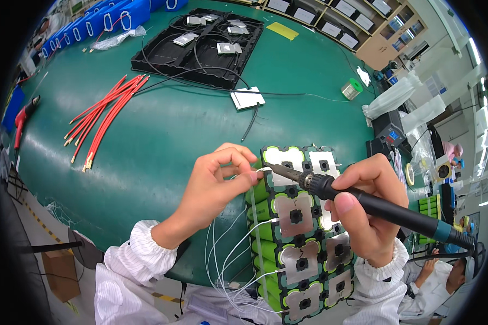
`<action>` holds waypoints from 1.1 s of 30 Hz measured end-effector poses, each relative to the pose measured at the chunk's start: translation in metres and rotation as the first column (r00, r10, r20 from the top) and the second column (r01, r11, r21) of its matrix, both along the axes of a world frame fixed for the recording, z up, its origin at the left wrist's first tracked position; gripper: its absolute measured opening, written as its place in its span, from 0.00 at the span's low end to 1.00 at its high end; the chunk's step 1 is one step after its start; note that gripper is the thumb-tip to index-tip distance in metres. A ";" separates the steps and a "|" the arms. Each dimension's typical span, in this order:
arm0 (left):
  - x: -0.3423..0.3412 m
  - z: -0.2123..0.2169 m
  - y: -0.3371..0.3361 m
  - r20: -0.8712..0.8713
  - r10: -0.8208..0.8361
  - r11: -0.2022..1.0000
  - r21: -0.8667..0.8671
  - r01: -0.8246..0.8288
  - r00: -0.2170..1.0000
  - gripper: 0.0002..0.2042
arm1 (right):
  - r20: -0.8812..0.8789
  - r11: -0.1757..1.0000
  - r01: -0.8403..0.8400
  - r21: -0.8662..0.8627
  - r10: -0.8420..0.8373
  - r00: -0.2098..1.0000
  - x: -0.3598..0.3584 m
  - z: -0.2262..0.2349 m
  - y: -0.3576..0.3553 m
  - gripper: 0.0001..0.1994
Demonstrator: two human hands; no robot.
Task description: Soldering individual wires to a multi-cell battery pack assembly on a workbench.
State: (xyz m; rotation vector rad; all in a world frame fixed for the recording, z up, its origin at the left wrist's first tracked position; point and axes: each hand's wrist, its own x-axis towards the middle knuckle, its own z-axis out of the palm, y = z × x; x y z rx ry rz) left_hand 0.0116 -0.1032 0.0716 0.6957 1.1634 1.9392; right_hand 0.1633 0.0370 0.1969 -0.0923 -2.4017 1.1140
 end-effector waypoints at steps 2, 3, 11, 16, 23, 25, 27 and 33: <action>0.000 -0.001 0.000 -0.062 0.024 1.000 0.002 -0.024 0.998 0.03 | -0.008 1.000 0.002 0.027 -0.002 1.000 -0.001 0.000 -0.002 0.06; 0.000 -0.002 0.000 -0.129 0.049 0.999 0.002 -0.049 0.990 0.03 | -0.019 0.999 0.002 0.050 -0.001 1.000 -0.002 -0.001 -0.002 0.06; 0.003 0.006 0.000 -0.171 0.094 0.995 -0.015 -0.098 0.981 0.03 | -0.006 0.996 0.011 0.084 -0.010 1.000 -0.004 -0.004 -0.005 0.05; 0.002 0.005 -0.003 -0.152 0.117 0.993 -0.012 -0.120 0.981 0.03 | 0.160 0.995 -0.050 0.084 0.036 0.986 -0.002 0.001 -0.004 0.11; 0.004 0.008 -0.002 -0.195 0.105 0.993 -0.025 -0.112 0.975 0.04 | 0.025 1.000 0.013 0.012 -0.013 1.000 -0.005 -0.005 -0.006 0.06; 0.004 0.008 -0.002 -0.200 0.106 0.993 -0.022 -0.112 0.974 0.05 | 0.029 1.000 0.017 -0.003 -0.016 0.999 -0.006 -0.005 -0.007 0.06; 0.004 0.008 -0.003 -0.209 0.104 0.993 -0.034 -0.113 0.972 0.05 | 0.023 1.000 0.011 0.021 -0.011 1.000 -0.005 -0.005 -0.007 0.06; 0.005 0.008 -0.002 -0.195 0.115 0.992 -0.026 -0.122 0.974 0.05 | 0.030 1.000 -0.001 0.015 0.001 1.000 -0.006 -0.006 -0.006 0.06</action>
